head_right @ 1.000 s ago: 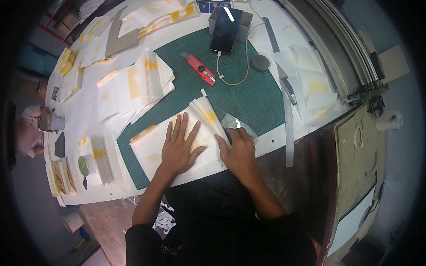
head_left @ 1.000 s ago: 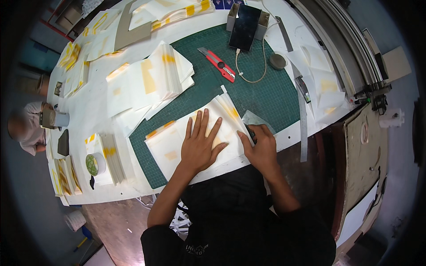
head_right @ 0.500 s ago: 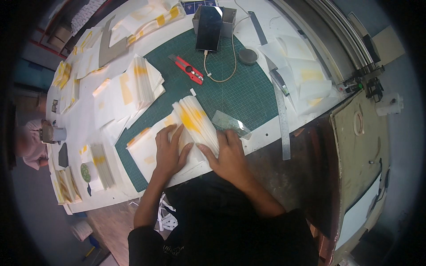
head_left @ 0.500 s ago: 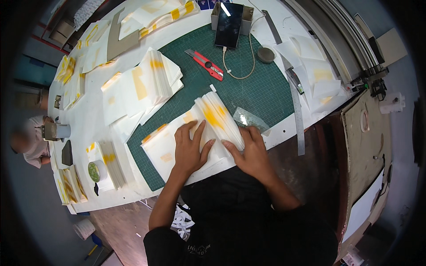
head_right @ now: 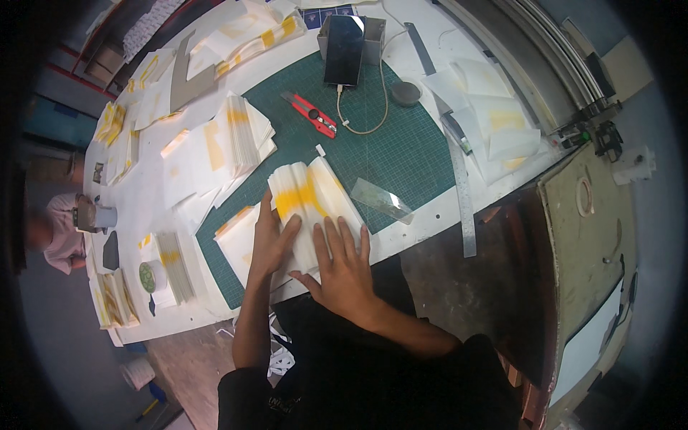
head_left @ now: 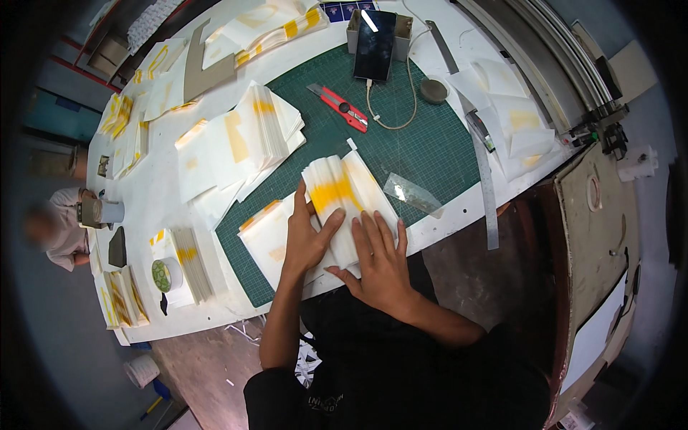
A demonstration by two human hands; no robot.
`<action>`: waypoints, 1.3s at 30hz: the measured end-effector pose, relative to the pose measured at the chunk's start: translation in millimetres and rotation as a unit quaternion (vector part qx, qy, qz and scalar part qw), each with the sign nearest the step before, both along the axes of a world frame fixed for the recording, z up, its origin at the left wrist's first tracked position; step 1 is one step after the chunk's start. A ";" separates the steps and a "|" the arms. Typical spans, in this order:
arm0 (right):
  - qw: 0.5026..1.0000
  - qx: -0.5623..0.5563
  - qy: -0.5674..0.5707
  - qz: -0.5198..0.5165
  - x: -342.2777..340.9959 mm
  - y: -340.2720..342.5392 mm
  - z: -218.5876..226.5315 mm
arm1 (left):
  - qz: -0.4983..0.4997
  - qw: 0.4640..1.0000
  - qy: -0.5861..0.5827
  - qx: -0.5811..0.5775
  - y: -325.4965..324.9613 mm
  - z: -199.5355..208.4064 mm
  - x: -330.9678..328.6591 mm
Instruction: The person assembles books by hand at a workbench. They pick up stacks of white paper sheets, fold them in half, and use a clear plastic scraper to smooth the spine crease. The person then stacks the finished folded units on the table.
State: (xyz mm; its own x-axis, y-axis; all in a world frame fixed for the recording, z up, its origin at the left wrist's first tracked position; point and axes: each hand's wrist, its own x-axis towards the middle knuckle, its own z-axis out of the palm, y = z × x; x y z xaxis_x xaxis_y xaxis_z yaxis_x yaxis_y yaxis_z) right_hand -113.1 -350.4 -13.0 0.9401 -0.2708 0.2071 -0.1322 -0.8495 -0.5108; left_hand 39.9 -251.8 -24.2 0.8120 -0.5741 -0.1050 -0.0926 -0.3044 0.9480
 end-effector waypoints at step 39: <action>0.915 0.344 0.208 -0.026 49.4 -135.5 -4.3 | 0.037 0.987 -0.014 -0.157 14.7 -22.7 -11.4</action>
